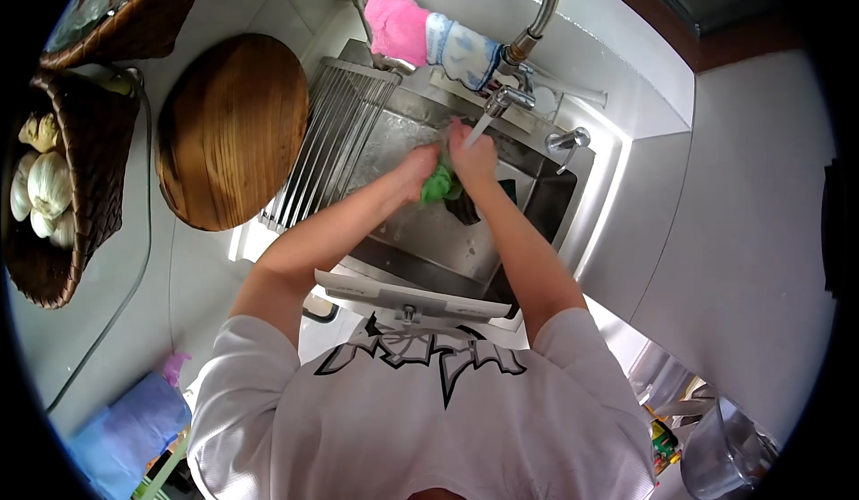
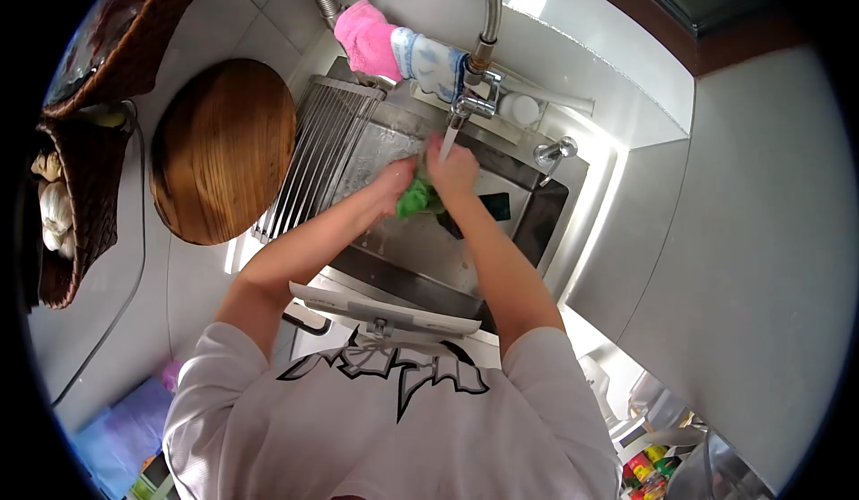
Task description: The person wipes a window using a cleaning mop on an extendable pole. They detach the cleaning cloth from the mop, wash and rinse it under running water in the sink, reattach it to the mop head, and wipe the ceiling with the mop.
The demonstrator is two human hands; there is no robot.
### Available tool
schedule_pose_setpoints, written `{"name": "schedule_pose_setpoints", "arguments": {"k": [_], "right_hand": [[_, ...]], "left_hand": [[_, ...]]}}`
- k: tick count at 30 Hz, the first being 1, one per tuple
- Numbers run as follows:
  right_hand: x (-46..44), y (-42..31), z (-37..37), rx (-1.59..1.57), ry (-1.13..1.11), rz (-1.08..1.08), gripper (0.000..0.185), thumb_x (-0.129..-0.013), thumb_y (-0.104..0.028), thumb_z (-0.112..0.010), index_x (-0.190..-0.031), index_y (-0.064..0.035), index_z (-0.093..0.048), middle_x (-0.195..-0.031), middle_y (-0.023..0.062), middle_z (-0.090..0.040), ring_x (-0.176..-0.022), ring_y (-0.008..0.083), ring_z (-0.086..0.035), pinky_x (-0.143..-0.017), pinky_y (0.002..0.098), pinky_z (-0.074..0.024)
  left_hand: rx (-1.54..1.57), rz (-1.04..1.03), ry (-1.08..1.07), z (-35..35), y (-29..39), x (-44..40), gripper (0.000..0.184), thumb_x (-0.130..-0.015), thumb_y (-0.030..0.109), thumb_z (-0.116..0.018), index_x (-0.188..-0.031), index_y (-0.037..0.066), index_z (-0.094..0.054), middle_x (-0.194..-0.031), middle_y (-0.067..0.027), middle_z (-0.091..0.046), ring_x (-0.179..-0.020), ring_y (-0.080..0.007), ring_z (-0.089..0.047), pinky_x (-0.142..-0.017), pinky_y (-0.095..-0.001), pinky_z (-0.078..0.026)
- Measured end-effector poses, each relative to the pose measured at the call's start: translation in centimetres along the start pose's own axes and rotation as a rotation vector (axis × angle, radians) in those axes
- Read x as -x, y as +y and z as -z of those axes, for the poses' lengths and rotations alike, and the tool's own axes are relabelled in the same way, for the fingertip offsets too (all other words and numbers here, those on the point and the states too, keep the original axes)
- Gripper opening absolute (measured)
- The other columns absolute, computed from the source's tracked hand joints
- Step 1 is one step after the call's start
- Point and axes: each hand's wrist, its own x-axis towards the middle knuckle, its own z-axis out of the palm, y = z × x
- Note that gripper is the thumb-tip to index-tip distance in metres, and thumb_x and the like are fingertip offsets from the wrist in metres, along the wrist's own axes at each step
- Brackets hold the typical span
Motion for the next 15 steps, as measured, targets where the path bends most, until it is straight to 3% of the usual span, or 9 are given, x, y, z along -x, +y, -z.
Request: {"name": "schedule_pose_setpoints", "arguments": {"k": [1,4,6,10,11,14,15], "right_hand": [[-0.4,0.1,0.2,-0.061,-0.009,-0.127,0.033,-0.09,-0.035,-0.053,-0.072,-0.0102,-0.065,-0.063,0.0179,-0.06,-0.057,0.0382,-0.058,-0.053,0.0481,-0.0456],[1.0,-1.1,-0.4,0.182,0.031,0.304,0.034,-0.09,-0.035,-0.05,-0.075,-0.01,-0.067,-0.067,0.0193,-0.062,-0.063,0.0392,-0.061,-0.056,0.0494,-0.0477],[1.5,-2.0,-0.3,0.112,0.004,0.233,0.045,-0.092,-0.038,-0.046,-0.07,-0.0047,-0.065,-0.066,0.021,-0.061,-0.064,0.0415,-0.06,-0.059,0.0507,-0.0471],[-1.1,0.3,2.1,0.052,-0.01,-0.12,0.05,-0.094,-0.037,-0.045,-0.07,0.0015,-0.065,-0.069,0.0251,-0.062,-0.067,0.0458,-0.059,-0.062,0.0506,-0.0476],[-1.3,0.7,1.8,0.026,-0.017,-0.109,0.05,-0.094,-0.035,-0.046,-0.07,0.0035,-0.065,-0.068,0.0284,-0.059,-0.069,0.0491,-0.057,-0.064,0.048,-0.0484],[-2.5,2.6,2.4,-0.152,-0.131,-0.118,0.046,-0.095,-0.035,-0.048,-0.08,0.0041,-0.066,-0.074,0.0224,-0.066,-0.068,0.041,-0.061,-0.067,0.042,-0.0491],[-2.6,3.3,2.6,-0.342,-0.172,-0.188,0.045,-0.094,-0.037,-0.05,-0.085,0.0039,-0.065,-0.078,0.0183,-0.066,-0.07,0.0342,-0.061,-0.068,0.0387,-0.0483]], "left_hand": [[-0.004,0.004,0.019,-0.1,0.3,0.1,0.035,-0.098,0.03,-0.037,-0.113,0.004,-0.055,-0.097,-0.0118,-0.064,-0.088,-0.0236,-0.063,-0.076,-0.0369,-0.053],[0.046,0.007,0.079,-1.0,1.1,0.7,0.034,-0.098,0.028,-0.036,-0.106,0.002,-0.056,-0.092,-0.0122,-0.064,-0.077,-0.0236,-0.064,-0.067,-0.0365,-0.054],[0.138,0.021,0.128,-1.4,1.3,1.2,0.03,-0.097,0.026,-0.036,-0.1,0.003,-0.056,-0.089,-0.0125,-0.063,-0.069,-0.0236,-0.062,-0.061,-0.0402,-0.053],[0.009,0.032,-0.044,1.1,-0.5,-0.6,0.031,-0.098,0.025,-0.036,-0.105,0.003,-0.057,-0.094,-0.0119,-0.064,-0.079,-0.0235,-0.063,-0.07,-0.0383,-0.053],[-0.005,0.026,-0.06,0.6,0.2,0.5,0.031,-0.099,0.023,-0.035,-0.108,0.003,-0.057,-0.096,-0.0114,-0.064,-0.083,-0.0226,-0.063,-0.074,-0.0369,-0.053],[-0.081,0.016,-0.066,0.4,2.3,2.1,0.033,-0.099,0.025,-0.04,-0.116,0.002,-0.056,-0.104,-0.0108,-0.064,-0.091,-0.0209,-0.064,-0.079,-0.0347,-0.053],[-0.122,-0.021,-0.095,0.8,3.0,2.2,0.035,-0.098,0.028,-0.042,-0.117,0.002,-0.056,-0.106,-0.0113,-0.064,-0.091,-0.0214,-0.064,-0.079,-0.0347,-0.054]]}}
